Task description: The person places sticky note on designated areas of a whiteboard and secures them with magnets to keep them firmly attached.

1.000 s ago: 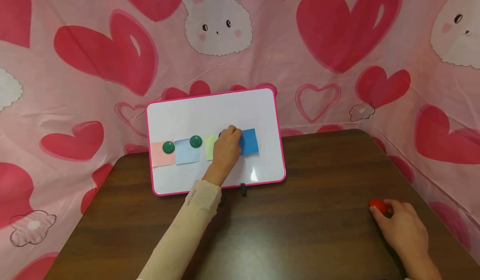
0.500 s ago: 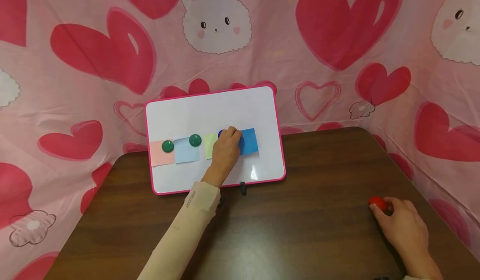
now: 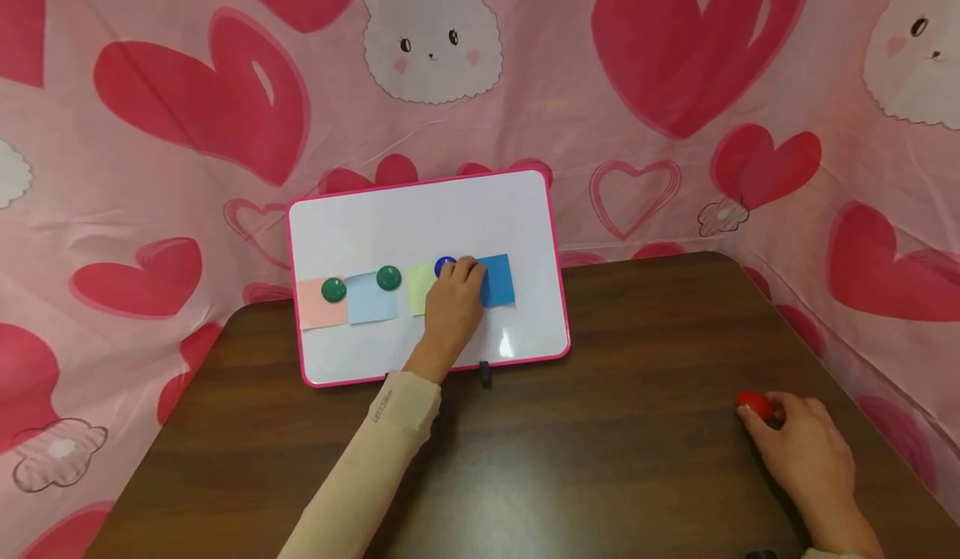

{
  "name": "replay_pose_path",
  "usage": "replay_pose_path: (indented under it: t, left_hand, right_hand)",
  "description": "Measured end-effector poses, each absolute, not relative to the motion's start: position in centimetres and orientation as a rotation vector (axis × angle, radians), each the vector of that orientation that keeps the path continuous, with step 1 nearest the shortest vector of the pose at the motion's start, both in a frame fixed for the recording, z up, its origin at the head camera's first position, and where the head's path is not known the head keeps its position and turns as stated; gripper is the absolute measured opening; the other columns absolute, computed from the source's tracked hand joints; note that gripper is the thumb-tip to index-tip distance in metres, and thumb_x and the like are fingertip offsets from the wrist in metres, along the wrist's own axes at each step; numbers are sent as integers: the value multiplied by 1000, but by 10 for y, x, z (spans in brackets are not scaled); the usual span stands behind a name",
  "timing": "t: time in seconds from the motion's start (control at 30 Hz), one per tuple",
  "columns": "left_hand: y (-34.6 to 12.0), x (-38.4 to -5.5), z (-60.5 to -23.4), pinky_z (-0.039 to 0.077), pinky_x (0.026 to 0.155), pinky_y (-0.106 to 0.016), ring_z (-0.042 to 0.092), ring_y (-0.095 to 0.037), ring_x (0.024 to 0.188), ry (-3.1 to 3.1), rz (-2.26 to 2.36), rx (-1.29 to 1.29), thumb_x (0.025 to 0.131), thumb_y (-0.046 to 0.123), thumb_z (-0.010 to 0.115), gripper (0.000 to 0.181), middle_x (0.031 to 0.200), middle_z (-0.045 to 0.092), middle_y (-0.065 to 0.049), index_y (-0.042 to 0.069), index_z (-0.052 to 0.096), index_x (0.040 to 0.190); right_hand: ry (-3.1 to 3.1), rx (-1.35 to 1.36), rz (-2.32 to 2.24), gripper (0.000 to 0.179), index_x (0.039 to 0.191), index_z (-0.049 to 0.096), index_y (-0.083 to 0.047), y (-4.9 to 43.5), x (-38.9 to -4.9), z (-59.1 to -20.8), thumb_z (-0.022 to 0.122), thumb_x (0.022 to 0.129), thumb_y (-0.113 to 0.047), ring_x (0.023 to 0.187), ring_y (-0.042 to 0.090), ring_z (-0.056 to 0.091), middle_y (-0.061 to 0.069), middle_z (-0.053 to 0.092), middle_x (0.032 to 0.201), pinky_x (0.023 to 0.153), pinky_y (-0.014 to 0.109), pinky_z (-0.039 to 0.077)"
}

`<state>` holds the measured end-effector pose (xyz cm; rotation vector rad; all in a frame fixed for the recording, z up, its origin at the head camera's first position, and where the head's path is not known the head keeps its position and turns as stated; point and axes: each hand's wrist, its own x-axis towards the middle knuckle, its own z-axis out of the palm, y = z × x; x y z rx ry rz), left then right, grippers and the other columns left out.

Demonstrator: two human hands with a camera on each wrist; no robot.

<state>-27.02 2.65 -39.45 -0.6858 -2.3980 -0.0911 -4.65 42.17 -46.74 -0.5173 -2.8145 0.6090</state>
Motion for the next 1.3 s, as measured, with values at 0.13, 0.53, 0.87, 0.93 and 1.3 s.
replay_pose_path:
  t: [0.13, 0.53, 0.87, 0.93, 1.3]
  left_hand:
    - [29, -262, -399, 54, 82, -31, 59, -26, 106, -2423, -27, -633, 95, 23, 68, 38, 133, 62, -11, 7, 68, 130]
    - [31, -252, -408, 47, 92, -39, 55, -28, 116, -2445, -69, -582, 100, 19, 62, 34, 142, 56, -13, 8, 67, 132]
    - [29, -255, -407, 43, 101, -41, 52, -28, 126, -2436, -79, -643, 98, 10, 63, 31, 139, 56, -14, 6, 67, 128]
    - [29, -256, -406, 43, 101, -41, 52, -27, 126, -2444, -61, -643, 97, 12, 65, 33, 140, 56, -13, 6, 66, 129]
    - [28, -256, -403, 44, 100, -41, 50, -27, 129, -2492, -9, -644, 99, 16, 63, 36, 143, 54, -12, 10, 64, 134]
  right_hand:
    - [-2818, -521, 608, 61, 122, 52, 12, 422, -46, -467, 60, 99, -44, 100, 53, 50, 34, 53, 110, 74, 66, 39]
    - [-2805, -507, 616, 60, 123, 52, 12, 418, -47, -468, 60, 99, -43, 99, 53, 51, 34, 54, 110, 76, 66, 39]
    - [-2699, -390, 682, 53, 118, 58, 12, 402, -52, -458, 66, 97, -35, 97, 50, 52, 34, 57, 103, 80, 64, 33]
    - [-2682, -354, 687, 50, 117, 60, 11, 397, -54, -455, 68, 96, -34, 92, 45, 53, 30, 59, 100, 78, 61, 33]
    - [-2589, -118, 728, 41, 114, 66, 6, 352, -86, -435, 79, 89, -24, 79, 25, 54, 16, 60, 94, 67, 36, 39]
